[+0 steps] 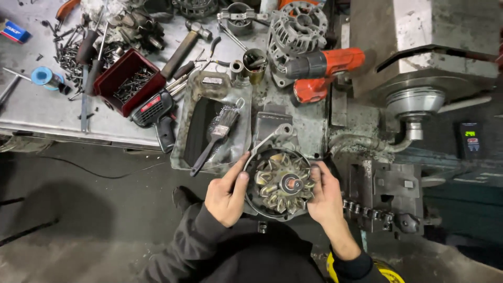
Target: The person handles a metal automotive component, likely an alternator, on a cluttered workbench. They retrieve a small cylindrical part from a shelf and use a hammer to tap it into place on the component. The person also uses a multimeter to test the part and handles various tools and boxes during the process.
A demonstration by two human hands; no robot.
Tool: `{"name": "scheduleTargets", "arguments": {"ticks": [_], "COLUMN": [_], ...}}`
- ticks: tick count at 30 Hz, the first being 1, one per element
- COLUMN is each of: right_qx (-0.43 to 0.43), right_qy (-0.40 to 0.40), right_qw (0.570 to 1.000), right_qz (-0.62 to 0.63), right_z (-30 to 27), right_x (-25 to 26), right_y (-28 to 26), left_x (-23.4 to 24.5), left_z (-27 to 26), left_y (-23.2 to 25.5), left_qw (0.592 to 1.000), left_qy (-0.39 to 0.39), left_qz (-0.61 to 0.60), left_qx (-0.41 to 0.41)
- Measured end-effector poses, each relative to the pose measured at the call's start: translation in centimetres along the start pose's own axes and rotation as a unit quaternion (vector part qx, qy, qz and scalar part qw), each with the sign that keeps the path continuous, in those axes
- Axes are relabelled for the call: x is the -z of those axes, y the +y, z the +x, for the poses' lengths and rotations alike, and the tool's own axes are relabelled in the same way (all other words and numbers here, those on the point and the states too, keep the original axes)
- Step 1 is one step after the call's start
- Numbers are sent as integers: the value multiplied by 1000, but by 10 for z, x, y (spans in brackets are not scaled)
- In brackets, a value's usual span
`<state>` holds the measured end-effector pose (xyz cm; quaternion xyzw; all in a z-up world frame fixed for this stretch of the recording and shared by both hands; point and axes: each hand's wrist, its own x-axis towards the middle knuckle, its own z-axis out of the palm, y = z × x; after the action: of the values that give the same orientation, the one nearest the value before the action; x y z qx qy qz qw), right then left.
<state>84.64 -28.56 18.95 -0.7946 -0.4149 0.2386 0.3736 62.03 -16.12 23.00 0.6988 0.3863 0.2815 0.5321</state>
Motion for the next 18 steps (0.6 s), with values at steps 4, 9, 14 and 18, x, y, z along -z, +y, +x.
{"name": "scheduleTargets", "arguments": {"ticks": [4,9,14,18], "right_qx": [-57,-51,-27,-33], "right_qy": [-12,-17,-12,-10], "right_qw": [992,998,999,999], "right_qz": [114,35,-21,-2], "right_z": [-3,1,-4,3], "right_x": [15,10,16,23], "right_y": [-19,-25,-32,-43], "left_x": [6,3,3,11], "left_z": [3,7,4,8], "left_y": [24,-8,-10,9], "left_qw": [1000,1000,1000,1000], "left_qy": [2,-17,-13,7], "left_qz": [22,6,-7,-3], "left_qx": [19,-16,2,-28]}}
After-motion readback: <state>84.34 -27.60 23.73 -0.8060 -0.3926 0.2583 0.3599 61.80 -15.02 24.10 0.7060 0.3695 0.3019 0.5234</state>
